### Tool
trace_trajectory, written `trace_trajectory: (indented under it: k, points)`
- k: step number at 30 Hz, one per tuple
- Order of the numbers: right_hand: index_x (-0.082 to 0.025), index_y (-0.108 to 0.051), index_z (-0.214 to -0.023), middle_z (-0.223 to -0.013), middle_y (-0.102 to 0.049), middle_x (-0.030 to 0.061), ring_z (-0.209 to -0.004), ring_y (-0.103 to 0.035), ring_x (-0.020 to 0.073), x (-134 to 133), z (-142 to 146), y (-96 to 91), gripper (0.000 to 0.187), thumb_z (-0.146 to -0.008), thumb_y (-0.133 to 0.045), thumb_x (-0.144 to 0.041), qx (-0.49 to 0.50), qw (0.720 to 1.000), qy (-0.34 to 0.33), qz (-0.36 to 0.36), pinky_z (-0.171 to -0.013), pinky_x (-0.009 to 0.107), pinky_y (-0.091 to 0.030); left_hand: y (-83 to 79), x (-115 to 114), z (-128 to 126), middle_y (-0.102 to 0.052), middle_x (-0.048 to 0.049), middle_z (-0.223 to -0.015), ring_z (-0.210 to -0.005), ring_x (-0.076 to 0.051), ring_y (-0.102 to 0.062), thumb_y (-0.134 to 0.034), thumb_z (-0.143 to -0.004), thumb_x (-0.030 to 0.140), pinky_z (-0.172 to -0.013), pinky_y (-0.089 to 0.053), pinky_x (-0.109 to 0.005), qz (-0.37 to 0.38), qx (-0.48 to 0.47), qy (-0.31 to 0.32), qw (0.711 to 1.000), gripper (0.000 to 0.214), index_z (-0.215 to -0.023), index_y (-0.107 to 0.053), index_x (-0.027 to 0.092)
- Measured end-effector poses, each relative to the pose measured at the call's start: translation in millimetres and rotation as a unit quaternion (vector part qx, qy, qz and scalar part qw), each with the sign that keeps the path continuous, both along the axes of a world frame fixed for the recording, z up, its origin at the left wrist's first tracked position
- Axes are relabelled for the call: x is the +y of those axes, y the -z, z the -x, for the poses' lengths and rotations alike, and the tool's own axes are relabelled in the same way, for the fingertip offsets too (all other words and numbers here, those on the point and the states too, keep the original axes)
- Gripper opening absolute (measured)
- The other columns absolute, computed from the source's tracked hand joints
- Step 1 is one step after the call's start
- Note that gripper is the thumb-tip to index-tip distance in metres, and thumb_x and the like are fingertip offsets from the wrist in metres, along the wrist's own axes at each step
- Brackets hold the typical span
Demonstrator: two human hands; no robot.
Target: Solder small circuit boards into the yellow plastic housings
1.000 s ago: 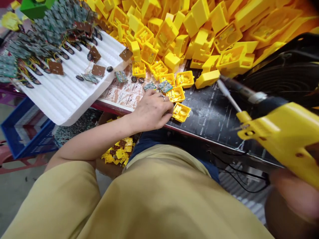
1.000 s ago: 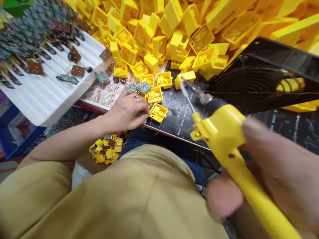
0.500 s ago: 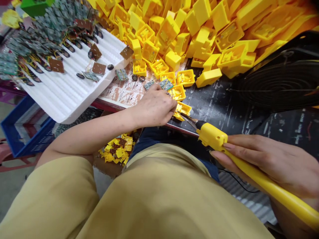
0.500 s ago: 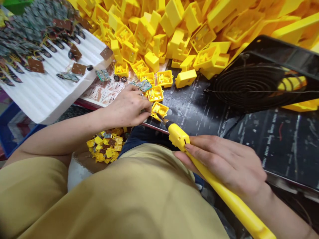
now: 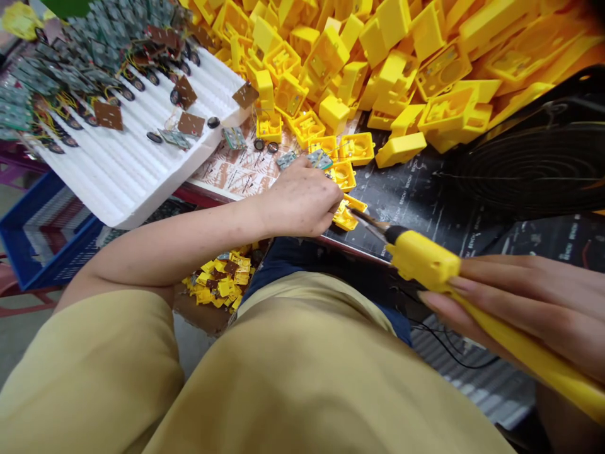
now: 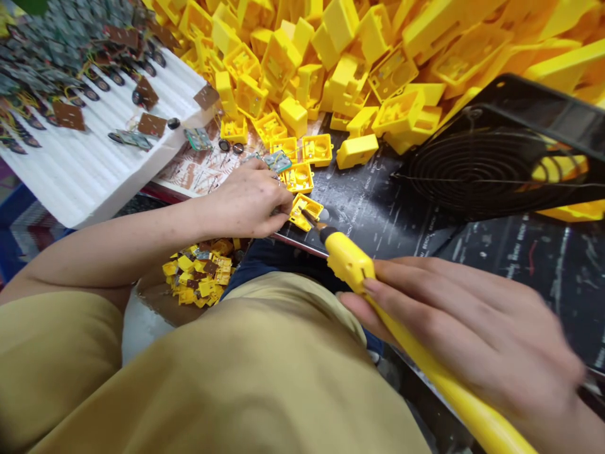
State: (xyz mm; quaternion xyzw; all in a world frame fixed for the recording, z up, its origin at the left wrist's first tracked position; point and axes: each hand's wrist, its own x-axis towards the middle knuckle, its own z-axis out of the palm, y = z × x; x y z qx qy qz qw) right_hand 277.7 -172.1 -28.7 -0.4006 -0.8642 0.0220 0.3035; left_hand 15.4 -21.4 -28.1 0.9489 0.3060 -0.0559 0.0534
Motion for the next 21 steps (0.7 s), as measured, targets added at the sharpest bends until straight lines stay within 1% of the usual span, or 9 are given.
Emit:
trace_trajectory:
  k: [1, 3, 7, 9, 11, 13, 16, 19, 21]
  points:
    - [-0.023, -0.069, -0.115, -0.104, -0.073, 0.0014, -0.088, -0.07, 0.0121, 0, -4, -0.3, 0.029, -0.089, -0.083, -0.027, -0.009, 1.0, -0.019, -0.017, -0.085, 0.023, -0.06, -0.2, 0, 0, -0.07, -0.0036, -0.068, -0.078, -0.023, -0.067, -0.055, -0.085, 0.022, -0.091, -0.043, -0.045, 0.002, 0.001, 0.002, 1.0, 0.022, -0.077, -0.075, 0.02]
    - [-0.018, -0.069, -0.112, -0.102, -0.072, 0.0041, -0.085, -0.067, 0.0113, 1, -9, 0.6, 0.027, -0.089, -0.082, -0.023, -0.005, 0.999, -0.032, -0.04, -0.081, 0.022, -0.058, -0.3, 1, 1, -0.07, -0.0028, -0.068, -0.077, -0.022, -0.066, -0.055, -0.085, 0.022, -0.09, -0.044, -0.044, 0.001, -0.004, 0.007, 1.0, 0.021, -0.078, -0.076, 0.02]
    - [-0.016, -0.067, -0.11, -0.099, -0.07, 0.005, -0.082, -0.064, 0.0109, 2, -12, 5.9, 0.027, -0.088, -0.082, -0.018, 0.006, 0.999, -0.021, -0.033, -0.073, 0.021, -0.055, -2.3, 3, 1, -0.069, -0.0016, -0.067, -0.076, -0.02, -0.066, -0.056, -0.084, 0.022, -0.087, -0.045, -0.041, 0.001, -0.006, 0.014, 1.0, 0.02, -0.077, -0.075, 0.021]
    - [-0.016, -0.066, -0.115, -0.102, -0.071, 0.0046, -0.085, -0.066, 0.0102, 0, -11, 8.6, 0.028, -0.091, -0.08, -0.019, 0.001, 1.0, 0.009, -0.017, -0.071, 0.021, -0.053, -4.2, 3, 0, -0.068, -0.0018, -0.067, -0.077, -0.021, -0.066, -0.056, -0.084, 0.021, -0.087, -0.045, -0.042, 0.008, 0.006, 0.008, 1.0, 0.02, -0.076, -0.075, 0.021]
    - [-0.015, -0.065, -0.123, -0.104, -0.072, 0.0044, -0.085, -0.067, 0.0097, -4, -8, 10.2, 0.036, -0.091, -0.08, -0.02, 0.008, 0.999, 0.033, -0.007, -0.069, 0.021, -0.052, -4.9, 3, -1, -0.068, -0.0024, -0.067, -0.077, -0.022, -0.067, -0.056, -0.085, 0.021, -0.087, -0.045, -0.043, 0.014, 0.014, 0.0, 1.0, 0.02, -0.076, -0.074, 0.021]
    - [-0.017, -0.062, -0.134, -0.106, -0.073, 0.0036, -0.085, -0.068, 0.0097, -6, -1, 10.0, 0.05, -0.089, -0.083, -0.021, 0.025, 0.998, 0.057, 0.009, -0.066, 0.021, -0.052, -3.4, 2, 0, -0.068, -0.0029, -0.067, -0.077, -0.022, -0.067, -0.056, -0.086, 0.021, -0.086, -0.045, -0.043, 0.012, 0.007, 0.001, 1.0, 0.021, -0.076, -0.074, 0.02]
    - [-0.024, -0.055, -0.148, -0.101, -0.073, 0.0008, -0.081, -0.068, 0.0095, -6, 6, 7.6, 0.068, -0.087, -0.085, -0.02, 0.039, 0.996, 0.076, 0.014, -0.065, 0.021, -0.051, 0.9, 0, 7, -0.07, -0.0025, -0.07, -0.078, -0.022, -0.067, -0.056, -0.088, 0.021, -0.085, -0.046, -0.042, -0.008, -0.023, 0.02, 1.0, 0.021, -0.078, -0.075, 0.021]
    - [-0.027, -0.049, -0.155, -0.102, -0.074, 0.0008, -0.079, -0.069, 0.0106, -3, 0, 8.8, 0.074, -0.089, -0.083, -0.023, 0.022, 0.997, 0.071, -0.003, -0.061, 0.022, -0.051, 2.8, -1, 21, -0.076, -0.0026, -0.083, -0.088, -0.022, -0.067, -0.057, -0.093, 0.025, -0.088, -0.047, -0.042, -0.025, -0.075, 0.037, 0.996, 0.021, -0.085, -0.076, 0.022]
    - [-0.031, -0.05, -0.154, -0.106, -0.074, 0.0007, -0.078, -0.071, 0.0126, -3, -8, 13.9, 0.072, -0.09, -0.083, -0.03, 0.027, 0.998, 0.059, 0.003, -0.055, 0.023, -0.052, 2.9, 0, 29, -0.078, -0.0029, -0.094, -0.096, -0.023, -0.067, -0.057, -0.097, 0.029, -0.089, -0.048, -0.041, -0.036, -0.125, 0.021, 0.991, 0.022, -0.091, -0.078, 0.023]
